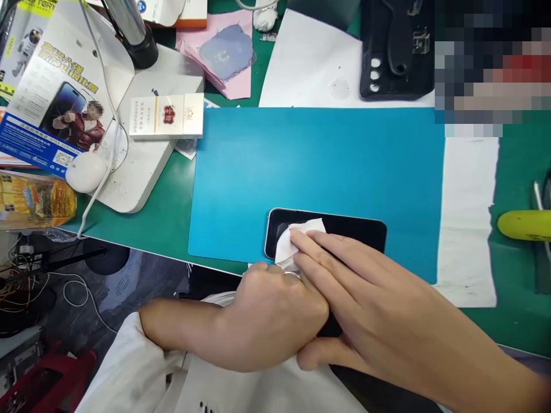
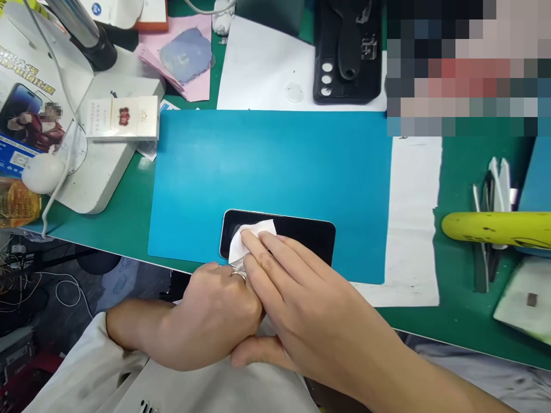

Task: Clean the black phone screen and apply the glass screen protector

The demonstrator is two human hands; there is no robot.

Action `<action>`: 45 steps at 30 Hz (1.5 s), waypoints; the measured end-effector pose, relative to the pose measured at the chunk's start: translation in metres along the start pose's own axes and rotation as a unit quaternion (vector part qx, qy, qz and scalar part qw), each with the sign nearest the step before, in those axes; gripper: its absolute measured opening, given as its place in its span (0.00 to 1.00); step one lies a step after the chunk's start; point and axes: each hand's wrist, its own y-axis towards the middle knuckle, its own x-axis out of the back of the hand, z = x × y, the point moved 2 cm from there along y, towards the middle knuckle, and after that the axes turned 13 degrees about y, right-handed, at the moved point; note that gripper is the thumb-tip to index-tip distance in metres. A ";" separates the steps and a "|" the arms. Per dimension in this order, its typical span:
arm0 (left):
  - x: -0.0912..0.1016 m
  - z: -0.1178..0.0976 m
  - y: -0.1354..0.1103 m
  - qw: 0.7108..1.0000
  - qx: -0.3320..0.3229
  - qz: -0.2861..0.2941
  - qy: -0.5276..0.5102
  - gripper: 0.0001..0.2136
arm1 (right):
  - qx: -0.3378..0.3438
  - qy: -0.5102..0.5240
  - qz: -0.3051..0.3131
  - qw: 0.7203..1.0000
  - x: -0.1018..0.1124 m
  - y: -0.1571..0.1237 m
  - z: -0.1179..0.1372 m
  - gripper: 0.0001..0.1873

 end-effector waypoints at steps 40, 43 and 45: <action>-0.001 0.024 -0.013 0.992 0.017 -0.123 -0.012 0.11 | 0.055 -0.047 0.051 0.996 0.001 0.012 0.007 0.52; -0.001 0.023 -0.015 0.993 0.016 -0.120 -0.017 0.10 | 0.032 -0.037 0.042 0.998 0.000 0.013 0.008 0.54; 0.000 0.023 -0.016 0.993 0.018 -0.119 -0.022 0.08 | 0.007 -0.036 0.032 0.999 -0.002 0.014 0.010 0.55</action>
